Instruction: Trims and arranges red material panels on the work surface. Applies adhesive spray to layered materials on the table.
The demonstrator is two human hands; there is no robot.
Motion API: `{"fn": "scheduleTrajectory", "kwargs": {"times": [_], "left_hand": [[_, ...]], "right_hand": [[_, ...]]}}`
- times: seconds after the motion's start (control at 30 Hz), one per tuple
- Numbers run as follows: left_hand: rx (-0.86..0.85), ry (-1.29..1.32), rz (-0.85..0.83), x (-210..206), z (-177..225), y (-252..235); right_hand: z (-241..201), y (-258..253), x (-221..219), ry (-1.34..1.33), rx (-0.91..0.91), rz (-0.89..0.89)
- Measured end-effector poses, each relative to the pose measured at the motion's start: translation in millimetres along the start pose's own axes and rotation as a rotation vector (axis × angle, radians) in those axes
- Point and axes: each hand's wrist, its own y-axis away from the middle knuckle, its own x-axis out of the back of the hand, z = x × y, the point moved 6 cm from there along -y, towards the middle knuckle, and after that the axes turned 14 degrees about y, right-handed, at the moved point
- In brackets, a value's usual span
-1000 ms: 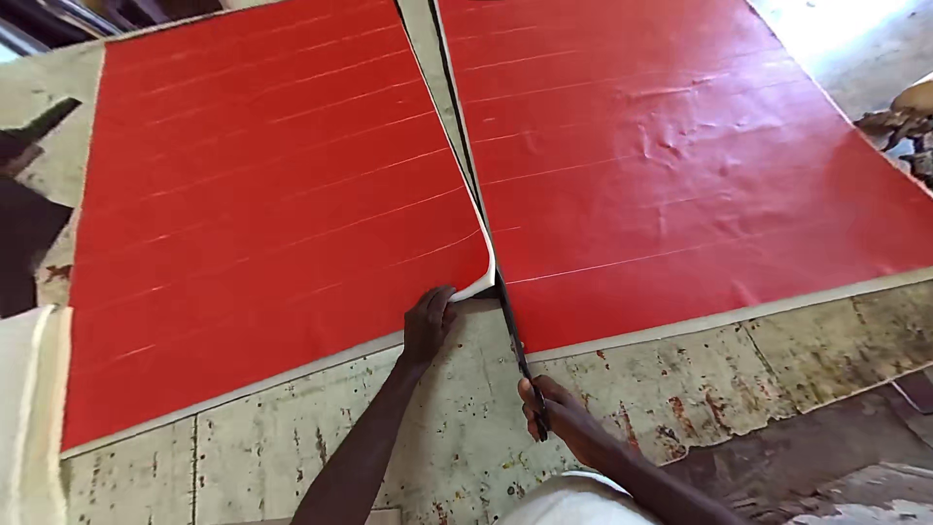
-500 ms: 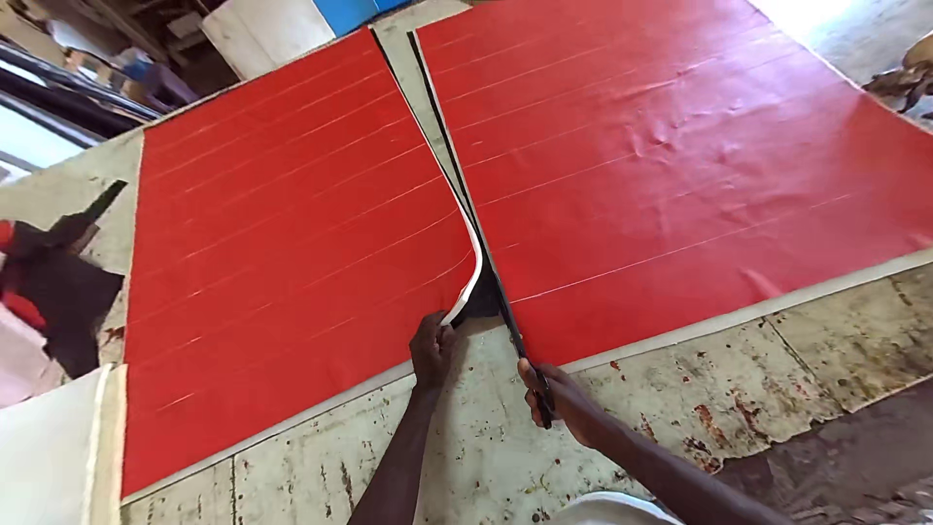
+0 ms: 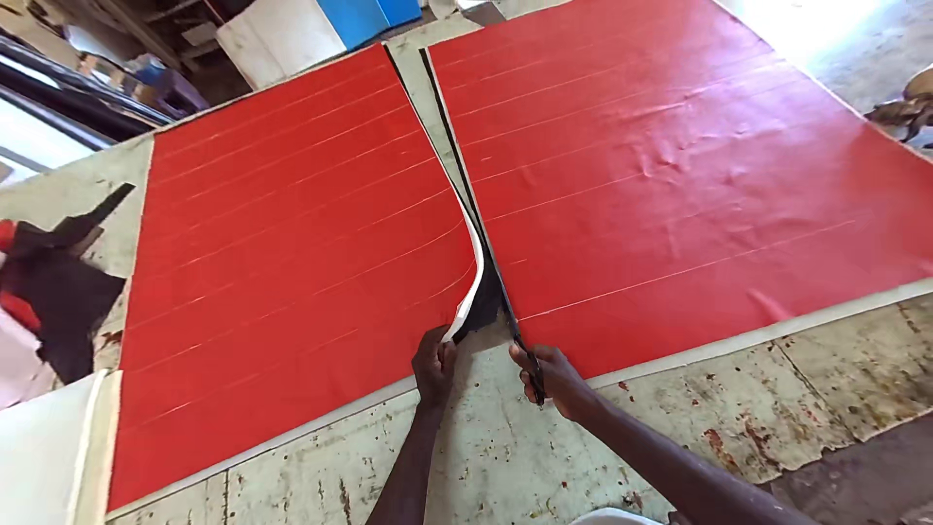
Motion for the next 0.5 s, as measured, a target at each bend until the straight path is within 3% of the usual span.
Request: {"fn": "scheduleTrajectory", "kwargs": {"times": [0.13, 0.27, 0.37, 0.5], "left_hand": [[-0.02, 0.009, 0.002, -1.0, 2.6, -0.5], [-0.051, -0.026, -0.141, -10.8, 9.5, -1.3], [-0.04, -0.103, -0.369, -26.9, 10.5, 0.1], [0.061, -0.266, -0.56, -33.6, 14.1, 10.7]], "right_hand": [[22.5, 36.5, 8.4, 0.072, 0.091, -0.079], [55.9, 83.1, 26.0, 0.26, 0.013, -0.195], [73.9, 101.1, 43.8, 0.693, -0.012, -0.259], [74.4, 118.9, 50.9, 1.3, 0.123, -0.306]]}}
